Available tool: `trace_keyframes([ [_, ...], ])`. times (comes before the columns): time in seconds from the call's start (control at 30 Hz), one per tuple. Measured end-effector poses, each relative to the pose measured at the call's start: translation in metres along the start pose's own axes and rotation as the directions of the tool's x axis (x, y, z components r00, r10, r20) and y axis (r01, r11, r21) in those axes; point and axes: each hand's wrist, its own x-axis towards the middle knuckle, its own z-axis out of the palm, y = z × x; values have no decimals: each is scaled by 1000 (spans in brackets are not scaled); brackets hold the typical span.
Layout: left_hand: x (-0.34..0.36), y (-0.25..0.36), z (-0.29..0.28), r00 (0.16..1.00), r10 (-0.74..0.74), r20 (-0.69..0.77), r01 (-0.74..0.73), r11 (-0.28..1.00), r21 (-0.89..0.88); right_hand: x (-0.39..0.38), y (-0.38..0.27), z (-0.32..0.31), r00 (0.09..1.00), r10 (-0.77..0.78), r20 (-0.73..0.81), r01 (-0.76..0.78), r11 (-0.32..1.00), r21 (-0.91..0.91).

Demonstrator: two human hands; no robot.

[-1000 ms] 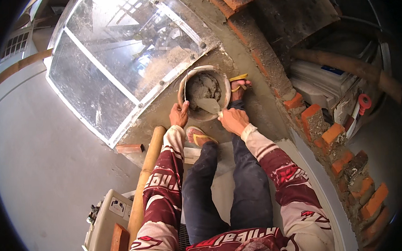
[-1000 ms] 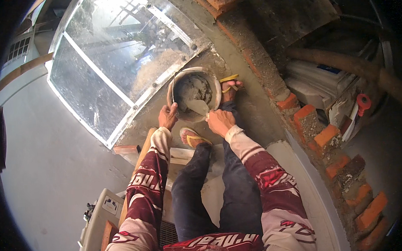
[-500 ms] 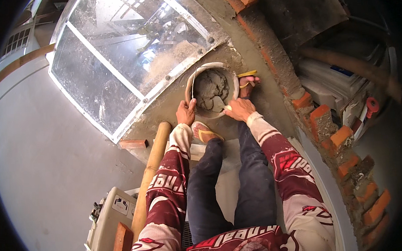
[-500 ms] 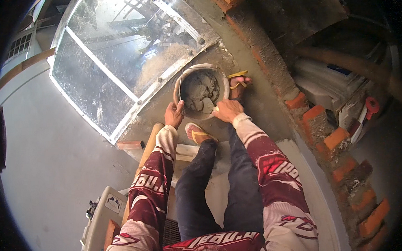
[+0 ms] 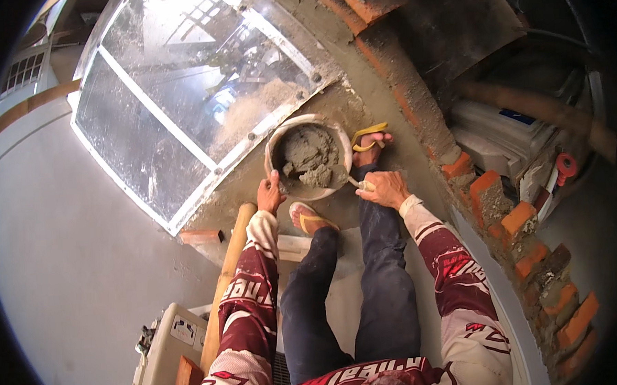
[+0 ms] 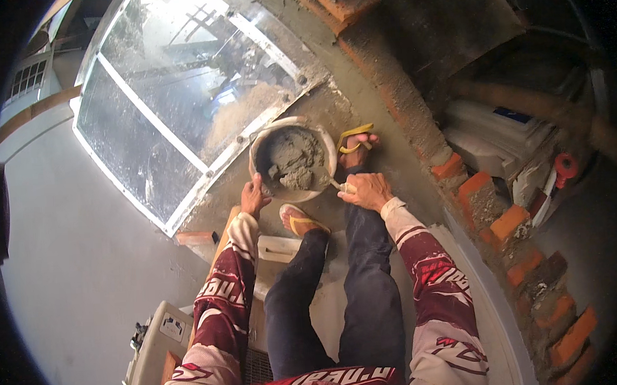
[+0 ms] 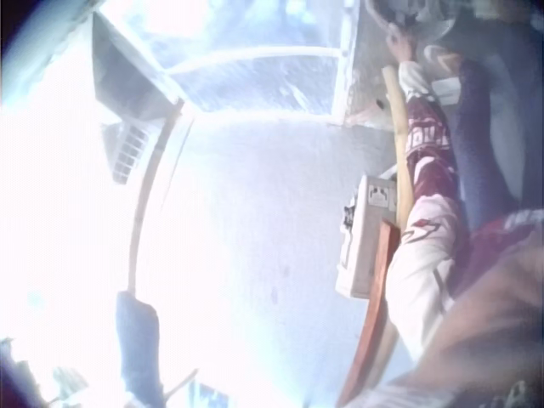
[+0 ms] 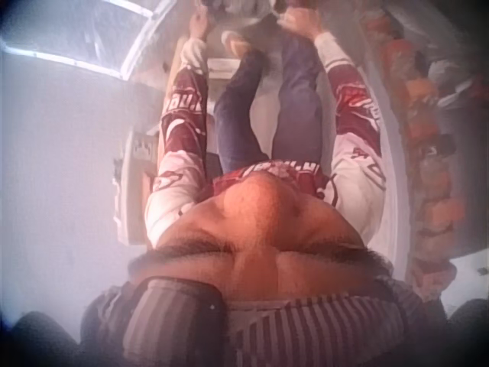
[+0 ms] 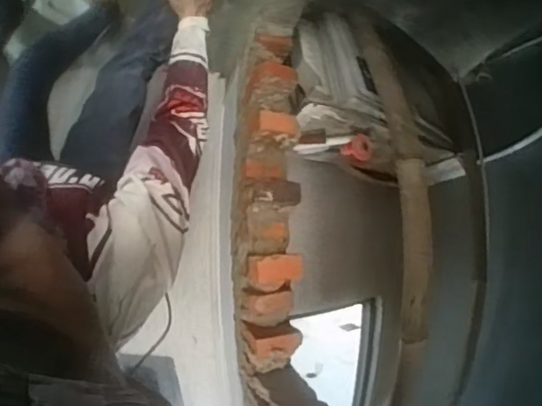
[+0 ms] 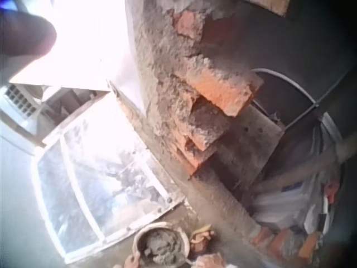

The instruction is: The person scoops cement from a bucket with a trowel and applies it to a brick wall, smoothing the surface with a wooden float. The person repeatedly applies and smooths the cement along the wall near a window.

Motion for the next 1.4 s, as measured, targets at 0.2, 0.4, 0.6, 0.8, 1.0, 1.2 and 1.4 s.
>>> trace_keyframes([
  [0.2,6,-8,-5,993,-111,-38,111,994,-2,7,-16,-24,994,91,-59,-82,987,139],
  [0.4,10,-17,-3,992,-102,-77,100,994,-35,49,-3,-58,973,100,208,-215,724,655],
  [0.6,5,-20,6,987,-113,-116,106,992,-62,137,72,-112,901,379,211,-341,318,885],
  [0.8,13,-29,-3,990,-138,17,139,987,-84,46,63,-108,896,377,235,-385,395,834],
  [1.0,28,-45,1,987,-133,-93,118,981,-155,-55,26,-68,799,594,-96,-348,586,732],
  [1.2,43,-66,-12,989,-143,-31,136,977,-162,-138,-12,-44,742,669,38,-460,468,754],
  [1.4,7,-105,-6,915,92,-393,-50,992,117,-196,-57,-70,756,563,-334,-508,827,241],
])
